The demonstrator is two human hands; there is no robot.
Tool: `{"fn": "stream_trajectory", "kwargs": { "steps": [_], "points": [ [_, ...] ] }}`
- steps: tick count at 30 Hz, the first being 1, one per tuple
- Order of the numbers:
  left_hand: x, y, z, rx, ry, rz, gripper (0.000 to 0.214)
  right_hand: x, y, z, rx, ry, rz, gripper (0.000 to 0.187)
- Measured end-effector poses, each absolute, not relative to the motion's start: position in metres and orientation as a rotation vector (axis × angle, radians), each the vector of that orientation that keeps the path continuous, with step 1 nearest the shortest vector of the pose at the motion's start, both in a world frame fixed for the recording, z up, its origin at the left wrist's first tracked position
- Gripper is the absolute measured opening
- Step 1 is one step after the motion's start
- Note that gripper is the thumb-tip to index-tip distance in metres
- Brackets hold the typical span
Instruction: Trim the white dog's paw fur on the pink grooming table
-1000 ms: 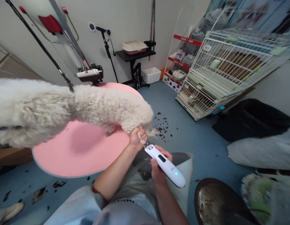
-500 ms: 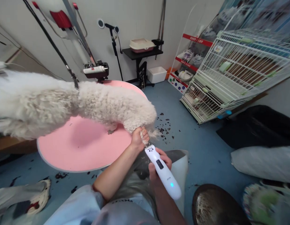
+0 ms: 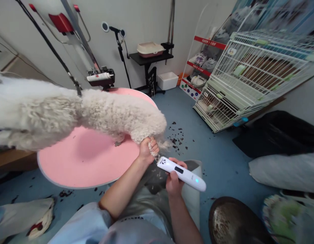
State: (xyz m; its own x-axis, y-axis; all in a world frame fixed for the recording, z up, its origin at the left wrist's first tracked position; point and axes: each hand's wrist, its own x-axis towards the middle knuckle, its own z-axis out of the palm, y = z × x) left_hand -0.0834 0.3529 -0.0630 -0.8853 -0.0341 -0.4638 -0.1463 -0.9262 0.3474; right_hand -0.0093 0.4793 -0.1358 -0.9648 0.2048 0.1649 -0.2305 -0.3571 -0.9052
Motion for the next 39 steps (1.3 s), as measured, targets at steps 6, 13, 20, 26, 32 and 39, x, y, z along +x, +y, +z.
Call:
{"fn": "stream_trajectory", "kwargs": {
  "steps": [6, 13, 20, 26, 32, 39],
  "points": [
    [-0.080, 0.350, -0.065, -0.685, 0.561, 2.933, 0.014, -0.021, 0.486, -0.131, -0.059, -1.333, 2.728, 0.039],
    [-0.078, 0.348, -0.066, -0.646, 0.546, 2.925, 0.013, -0.034, 0.486, -0.125, -0.344, -1.303, 2.835, 0.038],
    [-0.076, 0.346, -0.071, -0.615, 0.542, 2.922, 0.012, -0.035, 0.477, -0.126, -0.443, -1.297, 2.764, 0.039],
    [-0.076, 0.347, -0.072, -0.590, 0.540, 2.916, 0.012, -0.035, 0.474, -0.125, -0.473, -1.307, 2.739, 0.045],
    [-0.077, 0.347, -0.070, -0.597, 0.535, 2.913, 0.013, -0.031, 0.470, -0.126, -0.441, -1.301, 2.760, 0.044],
    [-0.077, 0.346, -0.070, -0.557, 0.535, 2.921, 0.010, -0.026, 0.473, -0.130, -0.478, -1.205, 2.779, 0.043]
  ]
}}
